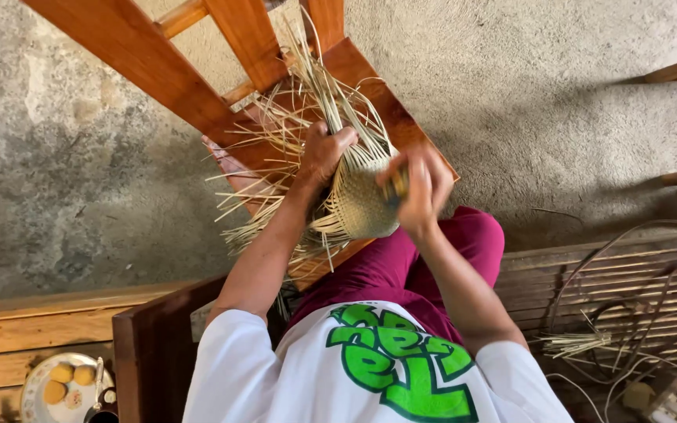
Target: Weave natural fibers into a structured object using hands and a small compacting tool
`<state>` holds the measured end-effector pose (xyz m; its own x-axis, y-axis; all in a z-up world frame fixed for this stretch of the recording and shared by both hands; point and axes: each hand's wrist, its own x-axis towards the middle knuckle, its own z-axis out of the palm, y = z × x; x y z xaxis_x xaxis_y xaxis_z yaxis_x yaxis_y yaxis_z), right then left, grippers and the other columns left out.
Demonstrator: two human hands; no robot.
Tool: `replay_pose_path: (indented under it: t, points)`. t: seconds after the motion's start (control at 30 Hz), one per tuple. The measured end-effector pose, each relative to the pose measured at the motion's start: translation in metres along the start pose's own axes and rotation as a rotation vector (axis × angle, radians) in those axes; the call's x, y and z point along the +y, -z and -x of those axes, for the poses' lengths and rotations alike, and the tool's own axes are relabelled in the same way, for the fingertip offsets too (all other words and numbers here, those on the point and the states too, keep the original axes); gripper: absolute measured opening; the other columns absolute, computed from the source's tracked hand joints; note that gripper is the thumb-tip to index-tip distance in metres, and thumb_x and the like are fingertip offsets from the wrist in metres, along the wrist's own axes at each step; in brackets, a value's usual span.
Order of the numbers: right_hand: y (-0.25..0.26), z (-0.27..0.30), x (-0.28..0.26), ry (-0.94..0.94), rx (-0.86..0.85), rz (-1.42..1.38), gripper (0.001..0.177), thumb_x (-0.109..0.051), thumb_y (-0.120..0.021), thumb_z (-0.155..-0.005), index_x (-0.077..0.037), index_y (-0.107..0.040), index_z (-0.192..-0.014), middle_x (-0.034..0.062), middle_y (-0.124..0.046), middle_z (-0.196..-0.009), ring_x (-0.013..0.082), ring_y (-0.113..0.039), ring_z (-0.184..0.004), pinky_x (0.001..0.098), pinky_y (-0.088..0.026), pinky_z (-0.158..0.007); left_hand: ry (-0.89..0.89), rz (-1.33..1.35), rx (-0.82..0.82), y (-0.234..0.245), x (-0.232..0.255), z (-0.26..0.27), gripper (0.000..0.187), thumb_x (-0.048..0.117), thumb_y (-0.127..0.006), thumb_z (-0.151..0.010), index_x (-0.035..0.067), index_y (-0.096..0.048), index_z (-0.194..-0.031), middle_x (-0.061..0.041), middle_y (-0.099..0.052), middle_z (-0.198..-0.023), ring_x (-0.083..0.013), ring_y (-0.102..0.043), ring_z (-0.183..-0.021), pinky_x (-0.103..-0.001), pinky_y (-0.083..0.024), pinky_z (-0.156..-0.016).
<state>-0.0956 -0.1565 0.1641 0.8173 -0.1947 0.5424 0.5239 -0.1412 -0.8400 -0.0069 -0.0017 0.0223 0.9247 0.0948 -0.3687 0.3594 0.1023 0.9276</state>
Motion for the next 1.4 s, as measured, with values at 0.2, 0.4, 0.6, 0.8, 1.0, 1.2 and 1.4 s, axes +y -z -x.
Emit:
replay_pose_path:
  t: [0.2, 0.4, 0.6, 0.8, 1.0, 1.2, 1.4]
  points:
    - [-0.019, -0.012, -0.003, 0.067, 0.041, -0.056, 0.051, -0.031, -0.044, -0.108, -0.009, -0.069, -0.069, 0.0106, -0.061, -0.06, 0.0208, -0.054, -0.054, 0.033, -0.046, -0.061, -0.052, -0.007, -0.029, 0.002, -0.025, -0.027, 0.032, 0.026, -0.074, -0.064, 0.0, -0.072, -0.083, -0.017, -0.068, -0.074, -0.0251, -0.066, -0.073, -0.033, -0.051, -0.071]
    - [0.027, 0.054, 0.0, 0.134, 0.028, 0.022, 0.039, -0.028, -0.048, -0.096, -0.002, -0.072, -0.078, 0.0113, -0.069, -0.065, 0.0224, -0.065, -0.057, 0.0317, -0.051, -0.059, -0.014, -0.077, -0.011, 0.001, -0.001, 0.001, 0.033, 0.029, -0.075, -0.061, 0.002, -0.073, -0.081, -0.016, -0.066, -0.074, -0.0247, -0.064, -0.074, -0.037, -0.05, -0.072]
    - [-0.023, -0.022, 0.0, 0.066, -0.019, -0.128, 0.041, -0.027, -0.043, -0.106, -0.003, -0.066, -0.082, 0.0092, -0.064, -0.054, 0.0179, -0.055, -0.052, 0.0292, -0.046, -0.061, -0.087, 0.104, 0.047, -0.01, 0.03, 0.03, 0.058, 0.036, -0.083, -0.071, -0.008, -0.062, -0.102, -0.021, -0.06, -0.09, -0.0293, -0.064, -0.088, -0.037, -0.05, -0.088]
    - [0.01, 0.03, -0.012, 0.045, 0.087, 0.04, 0.052, -0.036, -0.042, -0.105, -0.007, -0.073, -0.074, 0.0103, -0.064, -0.06, 0.0171, -0.054, -0.053, 0.0302, -0.045, -0.059, 0.011, -0.146, -0.01, 0.003, -0.003, -0.006, 0.042, 0.035, -0.078, -0.066, -0.003, -0.073, -0.083, -0.02, -0.067, -0.076, -0.0305, -0.068, -0.08, -0.042, -0.05, -0.078]
    - [0.011, 0.029, -0.003, 0.039, -0.047, 0.02, 0.048, -0.036, -0.042, -0.101, -0.009, -0.072, -0.074, 0.0048, -0.069, -0.06, 0.0182, -0.065, -0.053, 0.028, -0.049, -0.059, 0.142, -0.309, -0.005, -0.003, 0.04, 0.022, 0.059, 0.045, -0.074, -0.063, 0.002, -0.073, -0.104, -0.02, -0.073, -0.092, -0.0374, -0.072, -0.1, -0.046, -0.048, -0.091]
    - [-0.033, -0.023, 0.013, -0.025, 0.025, -0.207, 0.044, -0.028, -0.041, -0.107, -0.003, -0.066, -0.081, 0.0112, -0.065, -0.058, 0.0194, -0.065, -0.051, 0.0279, -0.049, -0.054, 0.069, -0.127, -0.025, -0.001, 0.048, 0.029, 0.049, 0.035, -0.078, -0.066, -0.004, -0.07, -0.095, -0.021, -0.07, -0.084, -0.0335, -0.072, -0.085, -0.041, -0.052, -0.084]
    - [0.021, 0.073, 0.012, 0.189, -0.037, 0.058, 0.041, -0.023, -0.043, -0.089, -0.007, -0.079, -0.078, 0.0047, -0.07, -0.065, 0.0196, -0.063, -0.05, 0.0286, -0.053, -0.058, 0.043, -0.097, 0.004, -0.002, -0.013, -0.016, 0.046, 0.029, -0.078, -0.063, -0.008, -0.069, -0.089, -0.021, -0.063, -0.078, -0.0296, -0.066, -0.082, -0.042, -0.05, -0.079]
